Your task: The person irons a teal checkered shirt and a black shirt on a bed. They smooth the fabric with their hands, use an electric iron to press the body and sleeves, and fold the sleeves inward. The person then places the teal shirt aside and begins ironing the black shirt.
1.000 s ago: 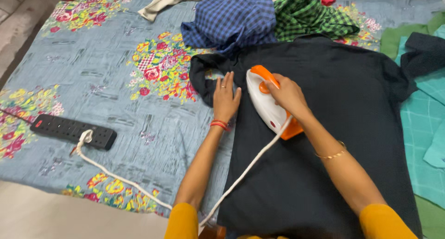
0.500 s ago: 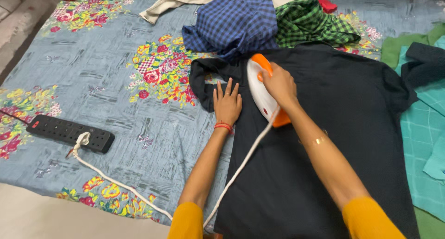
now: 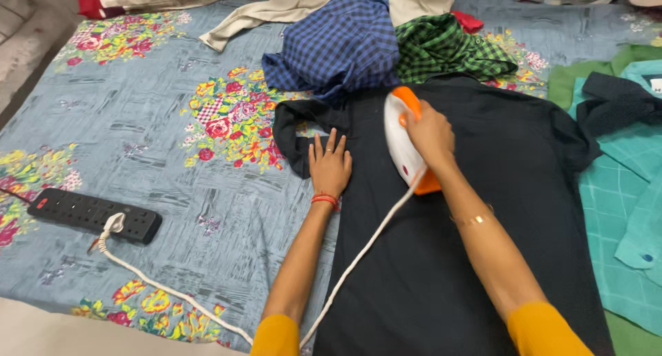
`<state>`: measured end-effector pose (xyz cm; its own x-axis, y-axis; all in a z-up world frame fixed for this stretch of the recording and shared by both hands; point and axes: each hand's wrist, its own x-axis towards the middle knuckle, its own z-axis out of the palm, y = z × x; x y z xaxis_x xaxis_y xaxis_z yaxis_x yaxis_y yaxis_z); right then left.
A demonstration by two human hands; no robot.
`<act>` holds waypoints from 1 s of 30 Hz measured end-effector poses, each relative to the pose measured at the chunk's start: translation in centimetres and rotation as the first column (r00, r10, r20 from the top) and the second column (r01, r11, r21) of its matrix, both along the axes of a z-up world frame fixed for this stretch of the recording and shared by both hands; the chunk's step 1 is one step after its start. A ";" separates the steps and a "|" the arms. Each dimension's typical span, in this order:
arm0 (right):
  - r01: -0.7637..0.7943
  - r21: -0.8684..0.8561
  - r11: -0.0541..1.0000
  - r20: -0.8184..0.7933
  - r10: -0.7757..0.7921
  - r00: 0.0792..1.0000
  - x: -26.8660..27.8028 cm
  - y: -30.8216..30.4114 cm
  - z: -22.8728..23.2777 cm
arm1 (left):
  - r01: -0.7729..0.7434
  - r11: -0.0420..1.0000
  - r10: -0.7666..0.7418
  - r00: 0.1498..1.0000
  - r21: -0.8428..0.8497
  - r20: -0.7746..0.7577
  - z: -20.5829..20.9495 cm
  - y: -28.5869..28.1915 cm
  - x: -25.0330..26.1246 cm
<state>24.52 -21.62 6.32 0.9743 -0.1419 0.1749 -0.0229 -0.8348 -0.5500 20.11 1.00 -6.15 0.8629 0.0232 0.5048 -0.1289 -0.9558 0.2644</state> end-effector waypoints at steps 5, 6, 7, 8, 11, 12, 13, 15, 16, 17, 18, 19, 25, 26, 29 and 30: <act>0.080 -0.029 0.996 -0.044 -0.081 0.996 0.4 -1.8 0.0 | -0.062 0.994 0.052 0.992 -0.090 -0.114 3.3 -1.1 -0.2; 0.085 -0.033 0.996 -0.027 -0.086 0.996 1.1 -1.7 0.1 | -0.115 0.992 0.102 0.971 -0.047 -0.217 4.4 -1.6 -0.1; 0.078 -0.043 0.996 -0.033 -0.080 0.996 1.8 -1.6 0.3 | -0.163 0.987 0.155 0.938 -0.001 -0.311 5.4 -2.6 0.4; 0.072 -0.054 0.996 -0.039 -0.074 0.996 2.5 -1.5 0.4 | -0.207 0.977 0.209 0.893 0.048 -0.399 6.2 -3.6 1.2; 0.059 -0.061 0.996 -0.038 -0.061 0.997 2.2 -1.7 0.3 | -0.048 0.999 0.044 0.977 -0.014 -0.211 5.1 -6.0 3.5; 0.056 -0.058 0.997 -0.031 -0.058 0.998 1.9 -1.8 0.3 | -0.004 0.999 -0.001 0.989 -0.036 -0.145 3.9 -7.1 4.7; 0.067 -0.056 0.996 -0.041 -0.069 0.997 1.3 -1.9 0.3 | 0.041 0.998 -0.045 0.996 -0.053 -0.080 2.5 -8.2 5.9; 0.091 -0.050 0.995 -0.061 -0.094 0.994 0.0 -2.5 0.3 | 0.088 0.994 -0.090 0.996 -0.069 -0.024 -0.1 -9.4 8.4; 0.097 -0.052 0.994 -0.060 -0.100 0.993 -0.7 -2.6 0.3 | 0.090 0.993 -0.092 0.995 -0.070 -0.033 -1.1 -10.0 9.5; 0.107 -0.055 0.993 -0.057 -0.110 0.992 -1.4 -2.9 0.2 | 0.096 0.993 -0.099 0.994 -0.072 -0.042 -2.0 -10.8 10.3; 0.116 -0.058 0.992 -0.055 -0.120 0.991 -1.8 -3.1 0.2 | 0.112 0.991 -0.116 0.992 -0.077 -0.045 -2.7 -11.3 10.8; 0.123 -0.059 0.991 -0.068 -0.127 0.990 -1.6 -3.2 0.4 | 0.130 0.988 -0.134 0.990 -0.081 -0.044 -2.9 -11.3 11.4; 0.129 -0.092 0.987 -0.043 -0.134 0.990 0.0 -3.4 0.6 | 0.099 0.995 -0.094 0.987 0.032 -0.131 -2.8 -11.0 11.9; 0.140 -0.093 0.986 -0.050 -0.146 0.988 -0.3 -3.6 0.4 | 0.100 0.994 -0.093 0.985 0.039 -0.146 -2.8 -10.8 11.8; 0.204 -0.078 0.976 -0.052 -0.208 0.977 -2.0 -5.7 0.0 | 0.095 0.995 -0.090 0.984 0.021 -0.152 -2.5 -10.9 11.5; 0.230 -0.066 0.971 -0.048 -0.233 0.971 -2.6 -6.7 -0.2 | 0.093 0.995 -0.090 0.984 0.017 -0.153 -2.4 -11.0 11.5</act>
